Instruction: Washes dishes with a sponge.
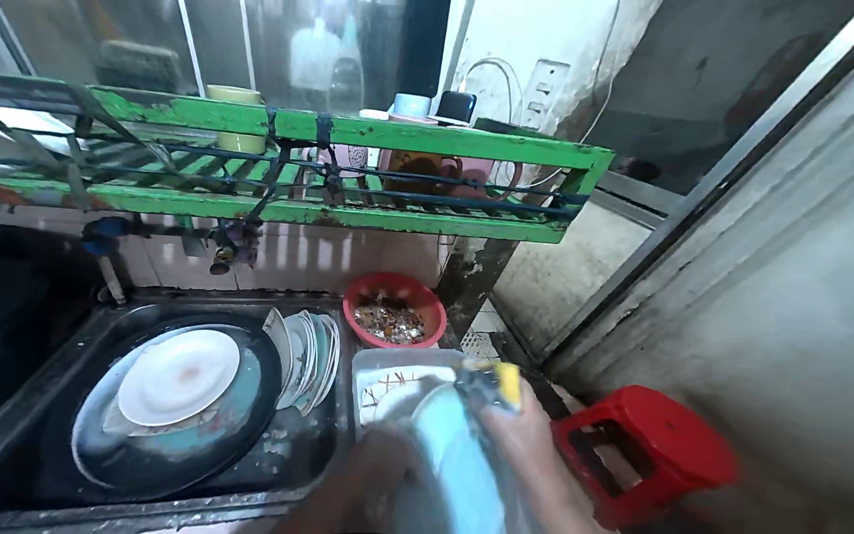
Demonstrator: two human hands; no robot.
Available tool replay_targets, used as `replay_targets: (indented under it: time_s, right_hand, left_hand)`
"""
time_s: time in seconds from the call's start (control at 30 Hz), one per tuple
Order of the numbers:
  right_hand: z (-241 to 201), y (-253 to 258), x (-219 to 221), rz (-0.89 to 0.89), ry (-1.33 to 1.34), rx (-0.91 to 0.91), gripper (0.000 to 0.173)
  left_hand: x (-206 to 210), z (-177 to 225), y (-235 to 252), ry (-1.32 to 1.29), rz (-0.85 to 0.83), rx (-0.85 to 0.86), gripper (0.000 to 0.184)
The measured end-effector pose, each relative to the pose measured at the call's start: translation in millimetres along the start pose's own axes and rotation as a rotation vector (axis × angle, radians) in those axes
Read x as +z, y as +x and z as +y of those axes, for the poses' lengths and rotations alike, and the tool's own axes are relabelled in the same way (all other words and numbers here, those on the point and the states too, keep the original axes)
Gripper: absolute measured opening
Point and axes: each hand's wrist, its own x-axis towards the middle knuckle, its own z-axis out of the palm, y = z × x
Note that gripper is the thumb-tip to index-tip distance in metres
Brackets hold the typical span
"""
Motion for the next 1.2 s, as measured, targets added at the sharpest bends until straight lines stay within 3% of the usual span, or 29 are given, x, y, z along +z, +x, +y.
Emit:
replay_targets:
  time_s: [0.07, 0.1, 0.17, 0.23, 0.27, 0.37, 0.47, 0.53, 0.6, 0.67, 0.8, 0.87, 0.93, 0.97, 1.1, 1.2]
  right_hand:
    - [26.1, 3.5, -7.2, 0.061, 0.026, 0.107, 0.078]
    - [33.3, -7.4, -6.8, 0.053, 0.020, 0.063, 0.080]
    - [26.9, -39.2, 1.2, -0.010, -0.028, -0.185, 0.076]
    - [10.1, -56.3, 16.4, -0.030, -0.058, -0.464, 0.066]
    - [3.3, -55.7, 20.5, -0.025, -0.050, -0.492, 0.065]
    - [2.2, -25.9, 10.3, 0.064, -0.040, -0.156, 0.072]
    - [22.3, -19.2, -0.2, 0.114, -0.043, -0.009, 0.075]
    - [17.5, -50.9, 5.7, 0.049, -0.006, -0.155, 0.076]
    - [5.5, -72.3, 17.9, -0.010, 0.058, -0.402, 0.072]
    - [-13.0, -67.6, 20.5, -0.019, 0.117, -0.477, 0.073]
    - [-26.1, -5.9, 4.2, 0.092, 0.195, 0.005, 0.075]
    - [-1.7, 24.3, 3.4, 0.080, 0.422, 0.148, 0.055]
    - [16.6, 30.2, 10.2, 0.017, 0.722, 0.262, 0.032]
    - [17.1, 27.0, 15.1, -0.008, 0.835, 0.329, 0.030]
    - [18.1, 19.9, 28.2, -0.090, 1.045, 0.456, 0.041]
    - [43.6, 23.0, 43.9, -0.362, 1.265, 0.355, 0.058]
  left_hand:
    - [-1.9, -3.3, -2.8, -0.246, 0.135, 0.081, 0.027]
    - [-2.6, -6.2, -0.7, -0.364, 0.180, 0.149, 0.022]
    - [-3.4, -10.4, 5.9, -0.489, 0.200, 0.259, 0.024]
    - [4.0, -17.8, 6.7, -0.442, 0.168, 0.294, 0.021]
    - [10.0, -21.0, 2.4, -0.377, 0.135, 0.265, 0.021]
    - [23.6, -11.7, -20.0, -0.168, 0.124, 0.131, 0.040]
    - [17.8, 0.6, -25.6, -0.364, 0.223, 0.252, 0.041]
    - [7.9, 2.5, -17.9, -0.458, 0.222, 0.367, 0.047]
    - [4.1, -1.9, -18.4, -0.414, 0.158, 0.377, 0.049]
    - [9.2, -15.3, -24.2, -0.264, 0.062, 0.378, 0.039]
    - [27.7, -16.6, -40.1, -0.016, 0.003, 0.280, 0.047]
    - [27.6, -6.8, -51.3, 0.076, 0.012, 0.338, 0.045]
    - [29.5, -2.0, -61.2, 0.142, 0.041, 0.508, 0.039]
    - [31.6, -0.5, -63.7, 0.169, 0.052, 0.578, 0.037]
    - [45.9, -23.9, -47.8, 0.305, 0.161, 0.935, 0.050]
    - [52.2, -39.8, -32.8, 0.383, 0.127, 1.104, 0.051]
